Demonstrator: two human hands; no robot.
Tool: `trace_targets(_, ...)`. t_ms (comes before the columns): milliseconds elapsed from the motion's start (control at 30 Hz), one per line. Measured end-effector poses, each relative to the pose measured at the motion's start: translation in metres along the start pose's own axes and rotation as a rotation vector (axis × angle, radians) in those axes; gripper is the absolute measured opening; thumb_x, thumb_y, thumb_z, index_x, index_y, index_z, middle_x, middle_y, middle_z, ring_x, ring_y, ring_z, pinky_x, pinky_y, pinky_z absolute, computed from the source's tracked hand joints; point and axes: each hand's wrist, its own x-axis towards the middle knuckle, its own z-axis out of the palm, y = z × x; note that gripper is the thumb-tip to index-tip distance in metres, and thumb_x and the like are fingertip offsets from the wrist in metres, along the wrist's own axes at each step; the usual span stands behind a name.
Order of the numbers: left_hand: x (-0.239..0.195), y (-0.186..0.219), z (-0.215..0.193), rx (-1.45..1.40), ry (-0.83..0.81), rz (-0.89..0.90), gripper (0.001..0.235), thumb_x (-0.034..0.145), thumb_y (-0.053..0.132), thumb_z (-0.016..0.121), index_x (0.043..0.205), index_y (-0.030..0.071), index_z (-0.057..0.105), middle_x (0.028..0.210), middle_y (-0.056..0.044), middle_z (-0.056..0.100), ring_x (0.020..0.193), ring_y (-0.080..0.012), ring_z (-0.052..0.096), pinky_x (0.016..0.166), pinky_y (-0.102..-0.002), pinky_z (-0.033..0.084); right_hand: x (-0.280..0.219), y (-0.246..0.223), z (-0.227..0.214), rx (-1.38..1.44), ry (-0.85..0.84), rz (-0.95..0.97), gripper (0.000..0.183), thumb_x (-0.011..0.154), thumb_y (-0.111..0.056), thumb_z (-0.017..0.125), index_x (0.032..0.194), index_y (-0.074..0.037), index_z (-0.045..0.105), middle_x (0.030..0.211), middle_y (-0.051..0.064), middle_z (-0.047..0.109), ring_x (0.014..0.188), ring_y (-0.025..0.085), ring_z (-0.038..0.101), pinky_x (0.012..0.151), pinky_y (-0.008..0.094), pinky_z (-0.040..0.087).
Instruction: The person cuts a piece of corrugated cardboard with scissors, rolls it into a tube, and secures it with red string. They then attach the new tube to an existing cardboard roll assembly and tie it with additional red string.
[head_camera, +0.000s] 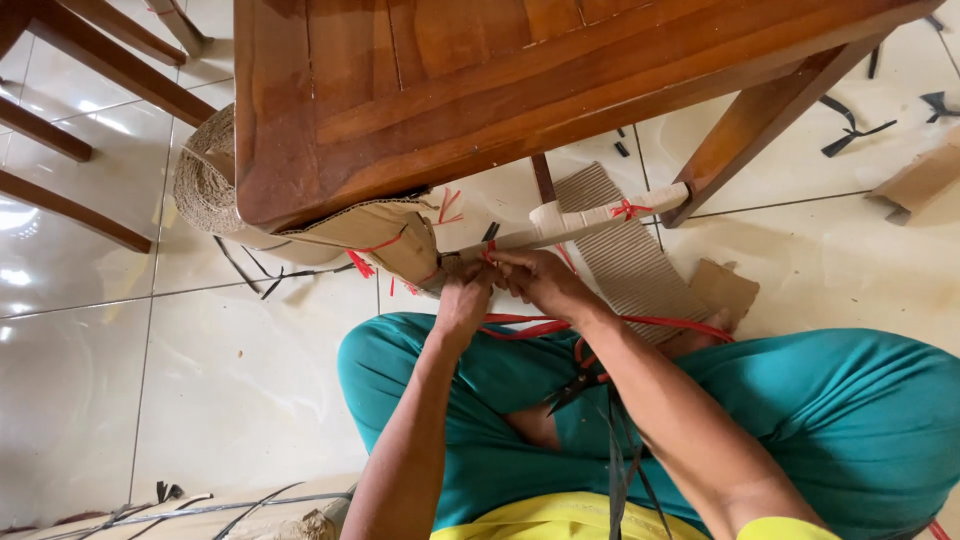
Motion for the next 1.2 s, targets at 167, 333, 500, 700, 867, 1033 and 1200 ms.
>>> trace_targets(167, 0.016, -0.062, 0.030, 0.512, 0.181, 0.592, 0.011, 0.084, 0.005, 0.070, 0.091, 0.013, 0.075, 0.074, -0.004, 0.060, 0.078, -0.0247, 0.066, 0.066, -0.036, 0.055, 0.021, -0.013, -0.017, -0.397, -0.049, -0.069, 0.025, 0.100, -0.004, 0.060, 0.116, -0.012, 0.077, 0.082, 0.016, 0.074, 0.077, 0.026, 0.074, 0.074, 0.042, 0.060)
trace_targets(333, -0.009, 0.030, 0.003, -0.363, 0.090, -0.303, 0.015, 0.088, 0.029, 0.065, 0.084, 0.021, 0.076, 0.070, 0.000, 0.062, 0.071, -0.0148, 0.055, 0.066, -0.035, 0.044, 0.018, -0.010, -0.013, -0.639, 0.006, -0.034, 0.016, 0.100, -0.013, 0.059, 0.109, -0.015, 0.071, 0.086, 0.013, 0.074, 0.087, 0.034, 0.074, 0.080, 0.047, 0.057)
trace_targets(500, -0.040, 0.035, -0.005, -0.401, 0.307, -0.215, 0.019, 0.095, 0.013, 0.060, 0.103, 0.018, 0.076, 0.064, -0.001, 0.056, 0.065, -0.0132, 0.051, 0.061, -0.033, 0.043, 0.030, 0.000, -0.027, -0.930, 0.230, -0.078, 0.005, 0.097, -0.018, 0.060, 0.094, -0.020, 0.063, 0.084, 0.004, 0.071, 0.091, 0.030, 0.074, 0.082, 0.046, 0.055)
trace_targets(700, -0.053, 0.041, -0.004, 0.483, 0.097, -0.145, 0.013, 0.095, 0.020, 0.052, 0.098, 0.016, 0.064, 0.069, -0.015, 0.071, 0.069, -0.0388, 0.074, 0.064, -0.053, 0.059, 0.049, -0.042, -0.021, -0.704, 0.307, -0.028, 0.018, 0.102, -0.032, 0.054, 0.089, -0.020, 0.058, 0.085, 0.005, 0.067, 0.090, 0.030, 0.071, 0.081, 0.045, 0.055)
trace_targets(867, -0.044, 0.032, 0.005, 0.767, -0.026, 0.028, 0.020, 0.088, 0.010, 0.052, 0.104, 0.016, 0.062, 0.076, -0.010, 0.075, 0.071, -0.0361, 0.077, 0.060, -0.051, 0.061, 0.070, -0.024, 0.000, -0.048, 0.092, 0.063, 0.018, 0.102, -0.018, 0.052, 0.087, -0.010, 0.056, 0.050, 0.011, 0.059, 0.042, 0.017, 0.060, 0.038, 0.025, 0.050)
trace_targets(1033, -0.045, 0.005, 0.018, 0.809, -0.014, 0.110, 0.018, 0.086, 0.012, 0.049, 0.100, 0.015, 0.060, 0.071, -0.006, 0.073, 0.067, -0.0339, 0.076, 0.058, -0.051, 0.061, 0.112, 0.005, 0.006, -0.070, 0.135, 0.073, 0.018, 0.100, -0.011, 0.051, 0.084, -0.005, 0.056, 0.058, 0.011, 0.058, 0.037, 0.019, 0.061, 0.030, 0.029, 0.050)
trace_targets(1200, -0.049, 0.026, 0.004, 0.684, 0.040, 0.135, 0.030, 0.086, 0.017, 0.058, 0.114, 0.020, 0.067, 0.073, -0.008, 0.073, 0.069, -0.0346, 0.075, 0.059, -0.052, 0.061, 0.088, -0.012, -0.002, -0.093, 0.217, 0.067, 0.016, 0.100, -0.012, 0.055, 0.091, 0.000, 0.059, 0.062, 0.019, 0.064, 0.043, 0.024, 0.067, 0.032, 0.033, 0.056)
